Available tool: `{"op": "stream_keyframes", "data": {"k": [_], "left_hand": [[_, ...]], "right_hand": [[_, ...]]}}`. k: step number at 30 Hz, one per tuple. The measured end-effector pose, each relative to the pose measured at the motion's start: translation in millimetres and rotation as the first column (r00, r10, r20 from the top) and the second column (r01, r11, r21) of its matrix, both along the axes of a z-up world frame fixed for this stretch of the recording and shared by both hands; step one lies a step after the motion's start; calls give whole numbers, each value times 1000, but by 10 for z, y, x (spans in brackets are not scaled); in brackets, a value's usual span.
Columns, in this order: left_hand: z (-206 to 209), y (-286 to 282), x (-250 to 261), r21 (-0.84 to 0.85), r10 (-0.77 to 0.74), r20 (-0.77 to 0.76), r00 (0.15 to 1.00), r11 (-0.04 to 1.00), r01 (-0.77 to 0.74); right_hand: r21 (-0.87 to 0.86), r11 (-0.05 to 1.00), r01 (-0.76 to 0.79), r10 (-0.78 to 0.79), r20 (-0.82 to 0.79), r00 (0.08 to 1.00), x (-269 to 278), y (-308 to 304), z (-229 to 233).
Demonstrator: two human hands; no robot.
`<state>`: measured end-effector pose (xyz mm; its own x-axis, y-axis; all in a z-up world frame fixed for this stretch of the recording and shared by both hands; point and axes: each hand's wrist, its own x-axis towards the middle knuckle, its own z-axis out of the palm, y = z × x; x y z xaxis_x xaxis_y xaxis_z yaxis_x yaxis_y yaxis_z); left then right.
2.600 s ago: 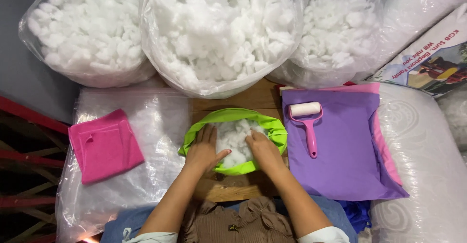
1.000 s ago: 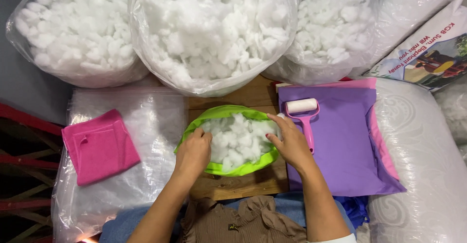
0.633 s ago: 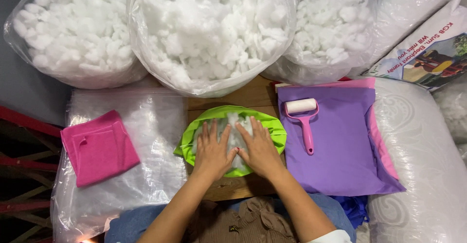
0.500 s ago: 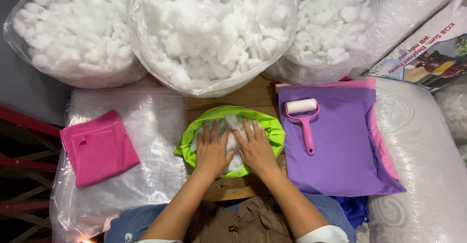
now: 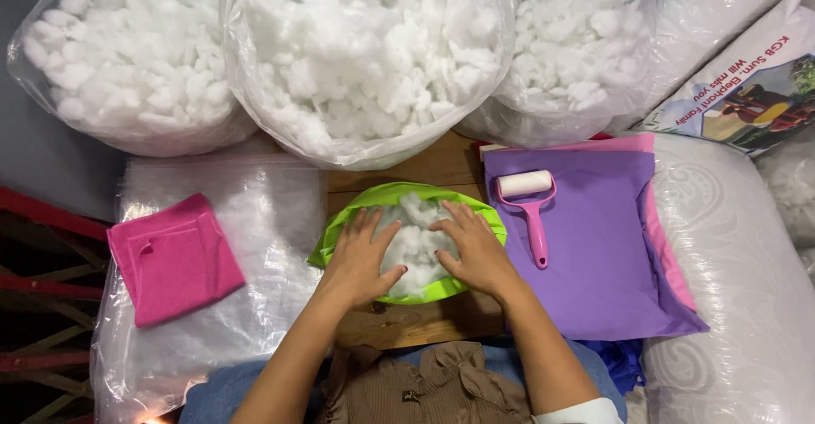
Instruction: Stuffing a green heart-shaped fabric piece with white fiberfill and shaping it by hand.
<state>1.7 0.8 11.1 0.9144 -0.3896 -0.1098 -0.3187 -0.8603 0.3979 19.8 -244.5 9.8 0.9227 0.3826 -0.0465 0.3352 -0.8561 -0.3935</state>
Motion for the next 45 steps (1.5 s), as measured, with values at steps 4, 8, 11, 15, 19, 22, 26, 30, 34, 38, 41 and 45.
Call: {"op": "stream_keyframes", "data": {"k": [4, 8, 11, 15, 19, 22, 26, 30, 34, 38, 41, 45], "left_hand": [[70, -31, -121, 30, -29, -11, 1000, 999, 29], [-79, -189, -60, 230, -90, 109, 990, 971, 63], [-375, -210, 21, 230, -65, 325, 943, 973, -13], [-909, -136, 237, 79, 38, 795, 605, 983, -165], [-854, -124, 235, 61, 53, 780, 624, 985, -159], [-449, -139, 107, 65, 65, 434, 898, 992, -104], [47, -154, -23, -24, -52, 58, 997, 998, 53], [-59, -311, -20, 118, -134, 236, 963, 987, 109], [-720, -360, 107, 299, -173, 403, 899, 953, 49], [-1060, -311, 175, 307, -135, 413, 901, 952, 2], [-1295, -271, 196, 301, -127, 406, 905, 954, -1], [-997, -345, 95, 331, -118, 397, 910, 943, -22]], "right_hand": [[123, 992, -35, 15, 162, 987, -42, 64, 38], [-161, 986, -35, 80, 281, 956, 43, 315, -254], [-286, 956, -69, 166, 330, 929, 175, 293, -777], [-360, 915, -181, 318, 370, 873, 158, 225, -869], [-366, 925, -104, 223, 300, 927, 182, 117, -505], [-201, 976, -83, 107, 112, 988, 123, 14, -160], [95, 991, -90, 93, -25, 995, -48, -77, 393], [-204, 967, -153, 159, 12, 987, -75, -51, 122], [-412, 906, -100, 222, 258, 940, 81, 37, -805], [-466, 884, 30, 186, 409, 894, 200, -148, -1349], [-484, 873, 62, 163, 408, 898, 283, -268, -1481], [-399, 915, -57, 152, 210, 966, 183, -183, -950]]}}
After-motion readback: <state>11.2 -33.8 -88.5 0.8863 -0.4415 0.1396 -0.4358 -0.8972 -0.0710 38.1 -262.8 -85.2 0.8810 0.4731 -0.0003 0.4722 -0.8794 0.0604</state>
